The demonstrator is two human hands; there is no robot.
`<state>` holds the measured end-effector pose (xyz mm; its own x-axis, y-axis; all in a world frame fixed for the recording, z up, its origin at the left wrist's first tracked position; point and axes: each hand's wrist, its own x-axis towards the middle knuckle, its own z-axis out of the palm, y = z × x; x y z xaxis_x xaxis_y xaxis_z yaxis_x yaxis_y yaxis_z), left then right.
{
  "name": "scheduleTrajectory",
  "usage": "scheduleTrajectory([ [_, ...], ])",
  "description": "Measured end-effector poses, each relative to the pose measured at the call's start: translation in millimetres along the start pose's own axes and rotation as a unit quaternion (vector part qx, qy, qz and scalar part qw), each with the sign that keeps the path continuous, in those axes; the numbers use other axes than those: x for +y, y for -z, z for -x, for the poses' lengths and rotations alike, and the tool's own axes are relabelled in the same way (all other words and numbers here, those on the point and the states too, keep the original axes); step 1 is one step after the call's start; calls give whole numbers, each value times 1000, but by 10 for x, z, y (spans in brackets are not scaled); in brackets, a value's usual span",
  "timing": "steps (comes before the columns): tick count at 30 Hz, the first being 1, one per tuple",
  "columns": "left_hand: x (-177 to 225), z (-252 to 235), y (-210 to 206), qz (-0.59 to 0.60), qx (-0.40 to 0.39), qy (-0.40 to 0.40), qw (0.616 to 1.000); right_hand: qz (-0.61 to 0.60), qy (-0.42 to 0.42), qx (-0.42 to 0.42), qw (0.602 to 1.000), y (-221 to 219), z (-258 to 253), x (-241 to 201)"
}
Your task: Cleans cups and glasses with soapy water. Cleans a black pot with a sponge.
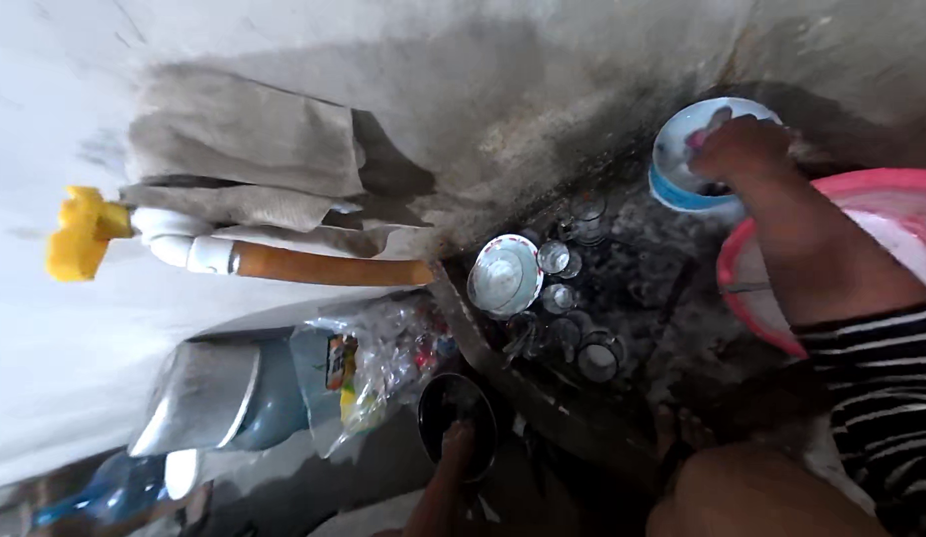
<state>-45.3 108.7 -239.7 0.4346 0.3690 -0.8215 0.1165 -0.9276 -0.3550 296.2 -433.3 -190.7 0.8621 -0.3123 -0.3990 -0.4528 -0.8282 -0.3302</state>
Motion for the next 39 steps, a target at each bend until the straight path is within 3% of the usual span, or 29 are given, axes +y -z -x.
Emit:
scheduleTrajectory([
  [2,-136,-159,-214,-19,19,18,999,-132,23,35,990,103,196,17],
  [4,-262,1,-119,18,30,48,998,-315,44,17,948,48,413,47],
  [7,-358,511,277,103,77,102,986,-585,39,-19,810,-302,901,188],
  [9,-379,901,516,199,166,90,962,-696,19,-28,718,-469,1165,189],
  [11,-315,1193,675,363,280,50,887,-772,-39,-44,633,-679,1374,169],
  [12,-186,1330,785,459,305,29,834,-787,-73,-57,610,-791,1497,151],
  [15,451,1609,1225,737,298,-120,595,-787,-102,-104,599,-929,1981,-3],
  [17,938,1636,1536,803,267,-233,479,-787,-70,-126,600,-961,2250,-74],
  [19,1428,1615,1809,819,235,-332,405,-781,-52,-119,611,-957,2468,-138],
  [22,2170,1646,2174,815,199,-419,347,-776,-67,-80,622,-810,2611,-203],
  [24,2594,1675,2309,797,207,-451,344,-785,-56,-45,615,-673,2622,-163],
  [27,3024,1683,2378,731,259,-506,377,-837,-39,0,546,-339,2572,-56],
  [30,3237,1633,2295,678,297,-528,417,-873,-54,-1,484,-99,2549,35],
  [33,3400,1668,2132,669,274,-523,451,-887,-46,-18,459,-54,2457,113],
  [36,3507,1583,1921,708,190,-524,433,-884,-27,-12,467,-46,2317,242],
  [39,3292,1414,1896,716,106,-540,431,-842,17,-8,539,-41,2238,452],
])
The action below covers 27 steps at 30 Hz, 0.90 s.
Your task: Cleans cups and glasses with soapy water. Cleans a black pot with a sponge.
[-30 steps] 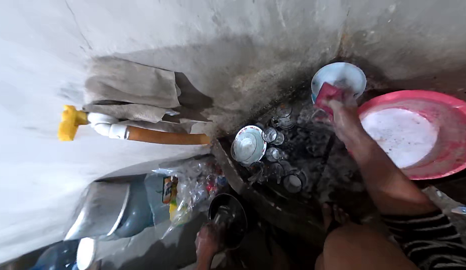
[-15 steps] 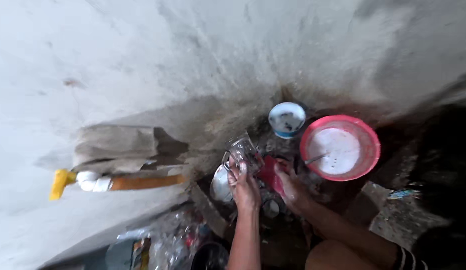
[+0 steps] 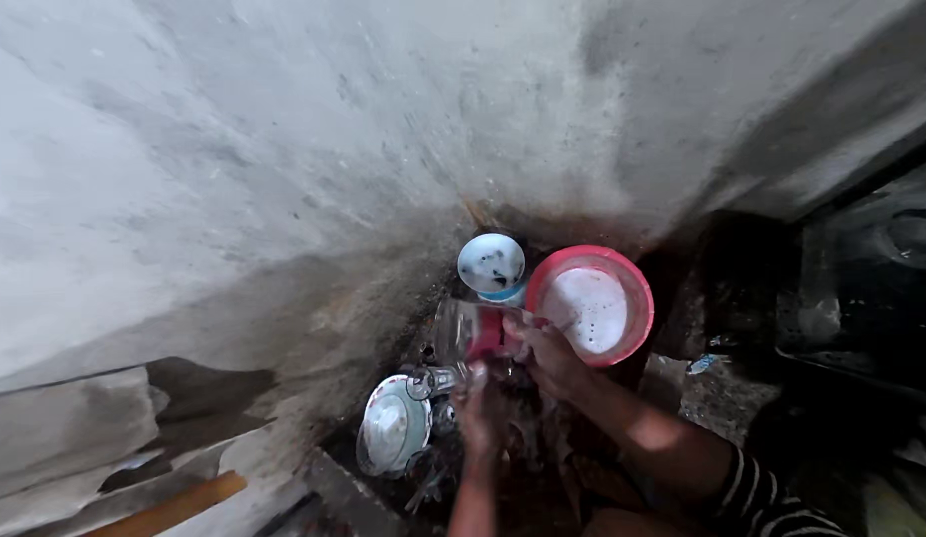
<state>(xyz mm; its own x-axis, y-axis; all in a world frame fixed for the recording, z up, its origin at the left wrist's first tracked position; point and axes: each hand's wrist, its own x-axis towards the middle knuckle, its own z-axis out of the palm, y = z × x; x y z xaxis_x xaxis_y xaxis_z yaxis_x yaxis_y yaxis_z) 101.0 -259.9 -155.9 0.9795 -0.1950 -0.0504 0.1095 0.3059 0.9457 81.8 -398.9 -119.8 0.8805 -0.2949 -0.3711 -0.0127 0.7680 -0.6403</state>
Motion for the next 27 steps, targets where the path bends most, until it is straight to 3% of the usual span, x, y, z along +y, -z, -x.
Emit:
scheduleTrajectory([
  [2,224,-110,178,-64,-46,-1,997,128,-23,-20,991,70,-37,-180],
  [5,421,-271,298,-215,-106,-46,970,336,-54,-67,938,53,-171,-297],
  [8,449,-388,240,-211,-35,-41,976,392,-44,-132,909,2,-177,-222],
  [10,524,-400,207,-180,7,48,982,404,-55,-226,884,46,-144,-199],
  [13,658,-457,176,-130,56,256,956,489,-41,-365,791,45,-174,-218],
  [16,768,-501,199,-127,25,411,902,541,25,-471,696,-17,-184,-322],
  [18,812,-472,219,-117,2,474,873,628,44,-503,592,-53,-188,-420],
  [20,854,-431,235,-93,-19,482,871,680,104,-494,532,21,-225,-405],
  [22,840,-393,200,-81,3,444,892,670,203,-462,545,161,-283,-327],
  [23,838,-370,170,-73,24,420,904,652,236,-436,573,240,-308,-290],
  [25,814,-315,127,-75,55,356,930,601,246,-353,673,340,-275,-302],
  [27,713,-243,164,-90,42,255,962,547,188,-269,771,395,-166,-276],
])
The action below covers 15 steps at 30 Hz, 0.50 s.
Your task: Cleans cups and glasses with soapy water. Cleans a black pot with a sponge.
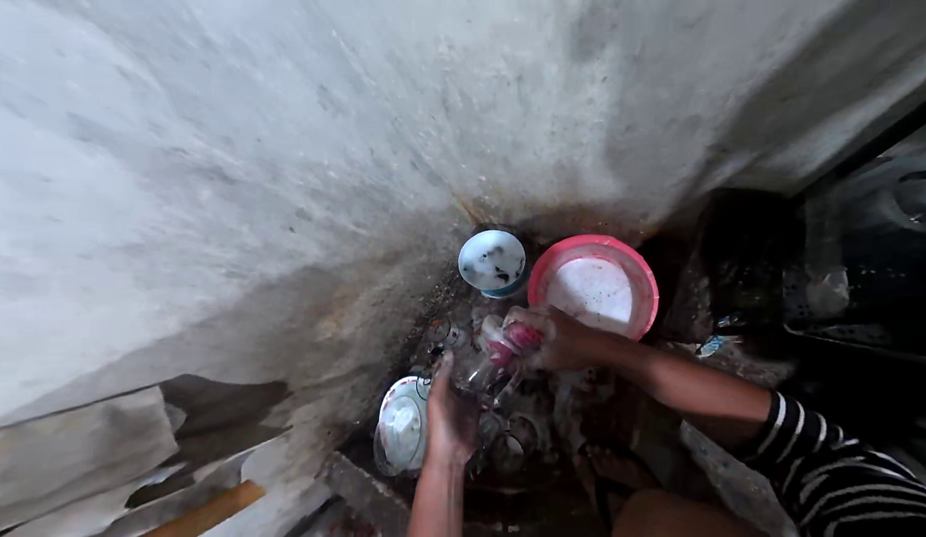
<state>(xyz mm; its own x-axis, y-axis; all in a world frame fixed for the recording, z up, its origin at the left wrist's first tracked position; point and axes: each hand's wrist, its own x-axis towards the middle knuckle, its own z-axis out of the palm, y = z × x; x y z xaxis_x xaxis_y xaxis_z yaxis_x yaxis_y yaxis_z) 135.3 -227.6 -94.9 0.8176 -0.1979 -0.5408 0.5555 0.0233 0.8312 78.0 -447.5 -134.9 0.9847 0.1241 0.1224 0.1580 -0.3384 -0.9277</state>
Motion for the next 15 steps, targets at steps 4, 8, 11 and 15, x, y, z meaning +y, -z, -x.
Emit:
scheduleTrajectory([
  [4,-146,-41,160,-241,-10,-371,897,-374,-108,-26,921,-31,248,-124],
  [8,-248,19,242,-469,-24,-567,677,-574,-170,74,797,-229,173,-154],
  [11,-420,-76,383,-518,-101,-670,522,-293,-247,185,905,-453,27,-291],
  [15,-485,-68,434,-482,-76,-612,623,-135,-234,212,939,-706,15,-190],
])
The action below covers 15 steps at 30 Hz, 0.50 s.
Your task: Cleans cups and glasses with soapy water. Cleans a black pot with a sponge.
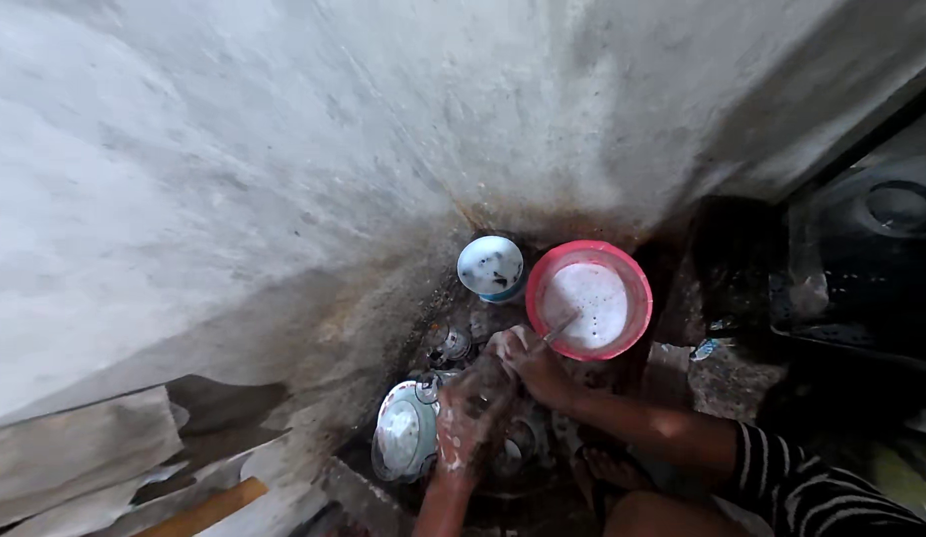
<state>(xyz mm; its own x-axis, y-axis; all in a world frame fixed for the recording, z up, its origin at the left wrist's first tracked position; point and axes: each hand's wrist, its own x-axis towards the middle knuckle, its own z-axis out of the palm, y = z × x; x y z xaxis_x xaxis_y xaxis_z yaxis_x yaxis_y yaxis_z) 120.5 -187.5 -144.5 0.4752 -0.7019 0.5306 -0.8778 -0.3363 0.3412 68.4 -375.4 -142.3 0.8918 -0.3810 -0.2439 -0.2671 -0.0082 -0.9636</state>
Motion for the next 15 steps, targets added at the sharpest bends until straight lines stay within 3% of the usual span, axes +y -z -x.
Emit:
scheduleTrajectory([
  [2,144,-81,-25,136,59,178,973,-5,39,21,999,-52,-17,73],
  [3,217,-143,-30,242,99,275,925,-3,76,24,997,-68,-27,119],
  [5,315,-306,-29,444,176,475,739,5,176,-2,984,-60,-66,268],
  [7,317,-419,15,538,186,598,565,8,287,-44,957,-1,-197,465],
  [9,316,-394,18,610,167,632,449,12,397,-36,917,-24,-367,775],
  [11,339,-290,-54,670,137,637,355,4,479,45,877,-106,-448,697],
  [12,362,-258,-89,671,115,650,336,6,482,77,873,-116,-454,530],
  [13,391,-252,-113,657,98,665,342,8,462,78,883,-96,-464,376],
  [14,422,-258,-136,641,94,661,379,16,433,62,899,-65,-493,261],
  [15,453,-254,-169,609,92,640,459,21,385,31,922,-23,-511,150],
])
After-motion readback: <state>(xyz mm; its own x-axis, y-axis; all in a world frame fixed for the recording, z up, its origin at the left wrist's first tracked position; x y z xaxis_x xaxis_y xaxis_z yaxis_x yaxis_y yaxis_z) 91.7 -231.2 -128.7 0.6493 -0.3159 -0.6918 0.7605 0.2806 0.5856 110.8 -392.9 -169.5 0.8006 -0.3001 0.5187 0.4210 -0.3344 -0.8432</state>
